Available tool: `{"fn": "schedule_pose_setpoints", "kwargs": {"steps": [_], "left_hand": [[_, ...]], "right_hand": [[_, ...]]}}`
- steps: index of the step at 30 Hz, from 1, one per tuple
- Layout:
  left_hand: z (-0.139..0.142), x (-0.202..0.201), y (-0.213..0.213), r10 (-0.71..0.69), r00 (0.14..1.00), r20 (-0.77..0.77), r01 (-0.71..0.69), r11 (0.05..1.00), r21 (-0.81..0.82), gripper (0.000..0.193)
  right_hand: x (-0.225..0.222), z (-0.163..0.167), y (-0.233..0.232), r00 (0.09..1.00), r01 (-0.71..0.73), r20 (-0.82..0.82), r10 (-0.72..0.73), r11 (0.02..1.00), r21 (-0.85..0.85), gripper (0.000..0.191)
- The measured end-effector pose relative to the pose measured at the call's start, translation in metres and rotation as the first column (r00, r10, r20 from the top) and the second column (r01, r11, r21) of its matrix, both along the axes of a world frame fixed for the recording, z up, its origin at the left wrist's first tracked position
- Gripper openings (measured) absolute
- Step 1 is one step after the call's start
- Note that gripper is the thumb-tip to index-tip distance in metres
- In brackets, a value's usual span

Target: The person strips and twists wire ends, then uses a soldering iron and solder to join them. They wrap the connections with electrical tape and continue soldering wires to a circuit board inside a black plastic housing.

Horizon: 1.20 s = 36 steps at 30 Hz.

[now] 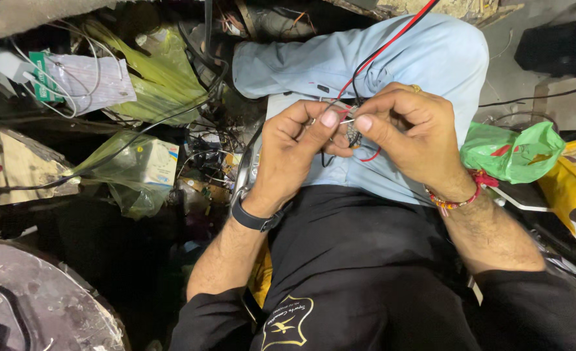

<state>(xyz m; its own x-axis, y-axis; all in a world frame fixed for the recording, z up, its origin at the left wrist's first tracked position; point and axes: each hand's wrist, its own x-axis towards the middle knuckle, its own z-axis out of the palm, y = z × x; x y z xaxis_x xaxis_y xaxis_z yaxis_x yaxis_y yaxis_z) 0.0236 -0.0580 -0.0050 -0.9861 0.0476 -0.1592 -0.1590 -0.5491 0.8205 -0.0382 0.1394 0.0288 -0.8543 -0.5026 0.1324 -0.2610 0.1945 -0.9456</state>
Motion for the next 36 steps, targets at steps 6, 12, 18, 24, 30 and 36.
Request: {"fn": "schedule_pose_setpoints", "kwargs": {"steps": [6, 12, 18, 24, 30, 36], "left_hand": [[-0.003, -0.007, -0.011, 0.048, 0.999, -0.010, -0.046, 0.990, 0.132, 0.031], [-0.003, -0.006, -0.015, 0.197, 0.980, -0.041, -0.195, 0.980, 0.042, 0.033], [-0.009, -0.005, -0.013, 0.280, 0.953, -0.113, -0.293, 0.948, -0.126, 0.031], [-0.014, -0.001, -0.011, 0.247, 0.958, -0.142, -0.280, 0.913, -0.297, 0.028], [-0.013, -0.001, -0.013, 0.093, 0.978, -0.188, -0.124, 0.979, -0.161, 0.018], [-0.005, 0.002, -0.018, 0.010, 0.997, -0.079, -0.021, 0.990, -0.136, 0.022]], "right_hand": [[0.000, -0.005, -0.002, 0.999, 0.025, 0.023, -0.026, 0.999, 0.037, 0.011], [-0.002, -0.014, -0.006, 0.991, 0.066, 0.116, -0.067, 0.998, 0.018, 0.012], [-0.004, -0.021, -0.007, 0.949, 0.108, 0.304, -0.088, 0.993, -0.049, 0.013], [-0.003, -0.020, -0.008, 0.949, 0.022, 0.302, 0.089, 0.939, -0.344, 0.012], [-0.002, -0.023, -0.013, 0.817, 0.131, 0.545, 0.191, 0.858, -0.496, 0.014], [-0.001, -0.029, -0.011, 0.875, 0.069, 0.466, 0.133, 0.918, -0.391, 0.014]]}}
